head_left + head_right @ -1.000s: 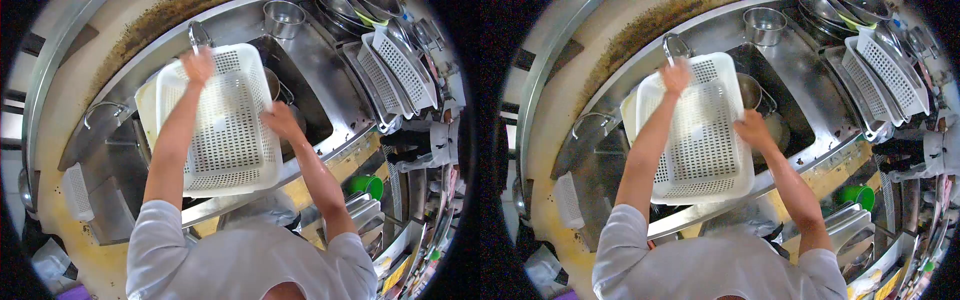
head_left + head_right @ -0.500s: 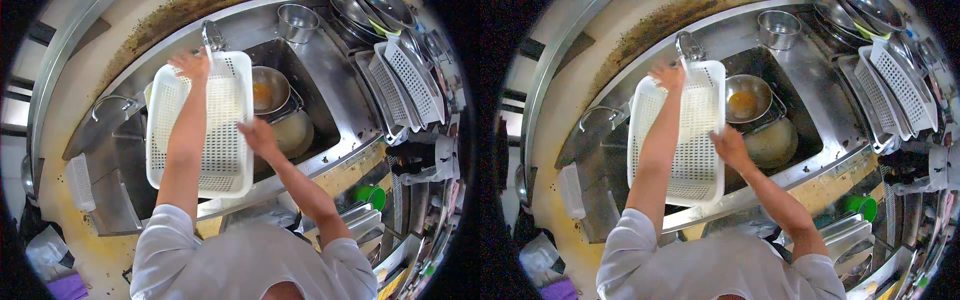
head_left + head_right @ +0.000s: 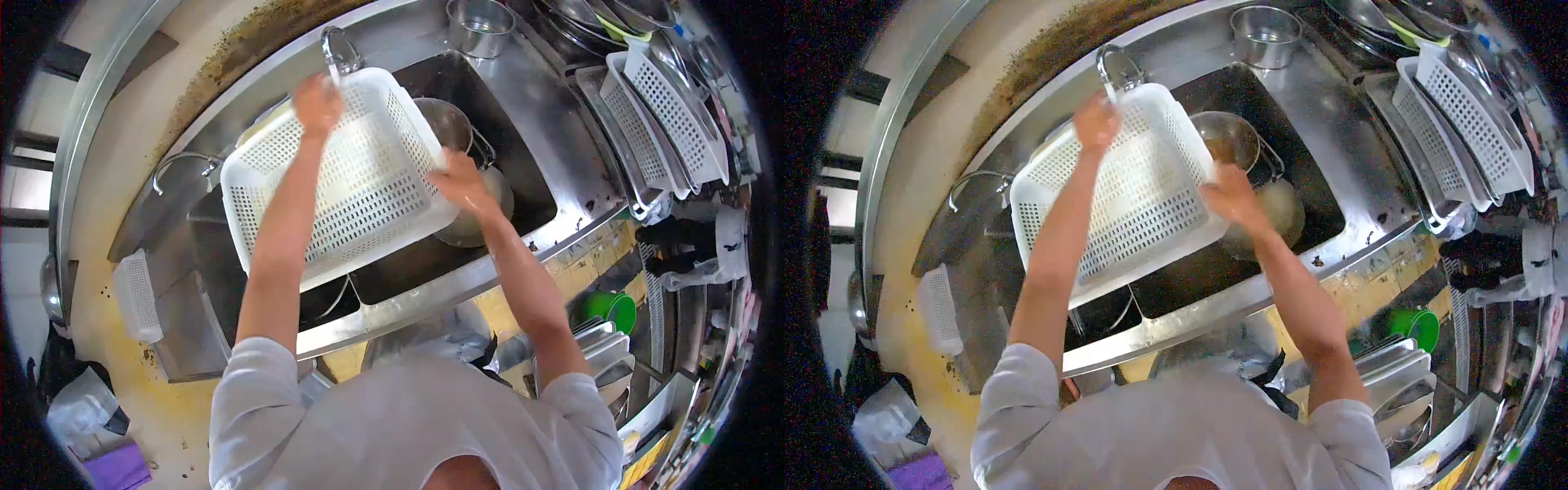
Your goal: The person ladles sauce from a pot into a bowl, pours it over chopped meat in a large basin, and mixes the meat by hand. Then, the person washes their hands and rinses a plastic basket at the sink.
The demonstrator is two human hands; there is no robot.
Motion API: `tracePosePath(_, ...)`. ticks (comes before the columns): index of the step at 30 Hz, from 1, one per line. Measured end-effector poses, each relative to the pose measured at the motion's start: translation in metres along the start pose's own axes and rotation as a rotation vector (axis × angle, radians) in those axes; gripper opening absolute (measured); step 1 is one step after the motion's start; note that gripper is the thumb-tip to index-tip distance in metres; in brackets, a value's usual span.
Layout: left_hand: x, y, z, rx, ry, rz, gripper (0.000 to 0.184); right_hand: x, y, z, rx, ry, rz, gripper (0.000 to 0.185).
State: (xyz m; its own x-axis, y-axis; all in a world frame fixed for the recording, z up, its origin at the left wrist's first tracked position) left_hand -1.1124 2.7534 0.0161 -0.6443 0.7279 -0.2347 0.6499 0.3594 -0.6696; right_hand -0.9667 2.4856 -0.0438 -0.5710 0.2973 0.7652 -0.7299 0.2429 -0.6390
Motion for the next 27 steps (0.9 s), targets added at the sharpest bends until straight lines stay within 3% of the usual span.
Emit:
tracePosePath(1, 0.032, 0.004, -0.01, 0.385, -0.435, -0.152, 0.029, -0.004, -0.019, 0.005, -0.107, -0.008, -0.036, 0.038)
tracePosePath(3, 0.011, 0.028, -0.011, 0.279, -0.041, -0.184, 0.037, -0.009, -0.046, 0.02, -0.296, -0.021, -0.121, 0.029)
tracePosePath(4, 0.0, 0.03, -0.014, 0.279, 0.021, -0.114, 0.038, -0.018, -0.058, 0.023, -0.405, -0.078, -0.065, 0.023)
tracePosePath(6, -0.023, 0.03, -0.008, 0.289, 0.126, 0.029, 0.041, -0.039, -0.081, 0.041, -0.385, -0.049, -0.082, 0.024)
tracePosePath(9, -0.001, 0.025, -0.015, 0.561, 0.077, -0.212, 0.044, -0.057, -0.122, 0.084, -0.437, 0.158, -0.342, 0.022)
tracePosePath(13, 0.006, 0.009, -0.018, 0.485, -0.093, -0.016, 0.052, -0.095, -0.145, 0.125, -0.569, 0.197, -0.406, 0.021)
tracePosePath(14, 0.011, 0.025, -0.016, 0.619, -0.206, 0.096, 0.058, -0.099, -0.147, 0.132, -0.603, 0.176, -0.411, 0.021)
tracePosePath(17, 0.063, 0.084, 0.0, 0.646, -0.511, 0.447, 0.057, -0.11, -0.141, 0.142, -0.666, 0.176, -0.397, 0.022)
tracePosePath(20, 0.047, 0.06, 0.009, 0.813, -0.668, 0.674, 0.047, -0.089, -0.135, 0.149, -0.63, 0.23, -0.375, 0.021)
tracePosePath(23, 0.082, 0.059, 0.024, 0.798, -0.682, 0.965, 0.04, -0.102, -0.12, 0.144, -0.651, 0.182, -0.42, 0.021)
tracePosePath(26, 0.135, 0.023, 0.048, 0.796, -0.855, 0.679, 0.036, -0.088, -0.098, 0.127, -0.585, 0.145, -0.387, 0.024)
tracePosePath(27, 0.158, 0.014, 0.048, 0.74, -0.818, 0.645, 0.036, -0.086, -0.093, 0.117, -0.581, 0.126, -0.357, 0.024)
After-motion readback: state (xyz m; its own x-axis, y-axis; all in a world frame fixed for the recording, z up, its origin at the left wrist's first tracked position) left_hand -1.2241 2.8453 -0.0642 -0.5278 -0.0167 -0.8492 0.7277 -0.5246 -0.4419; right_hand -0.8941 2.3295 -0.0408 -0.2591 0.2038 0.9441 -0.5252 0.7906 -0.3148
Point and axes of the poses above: each hand's wrist, its own z-axis away from the middle knuckle, its own y-axis out of the palm, x = y × z, the point moved 9 cm from there along -z, towards the middle knuckle, and after that the axes turned 2 degrees about -x, right-handed, at the moved point
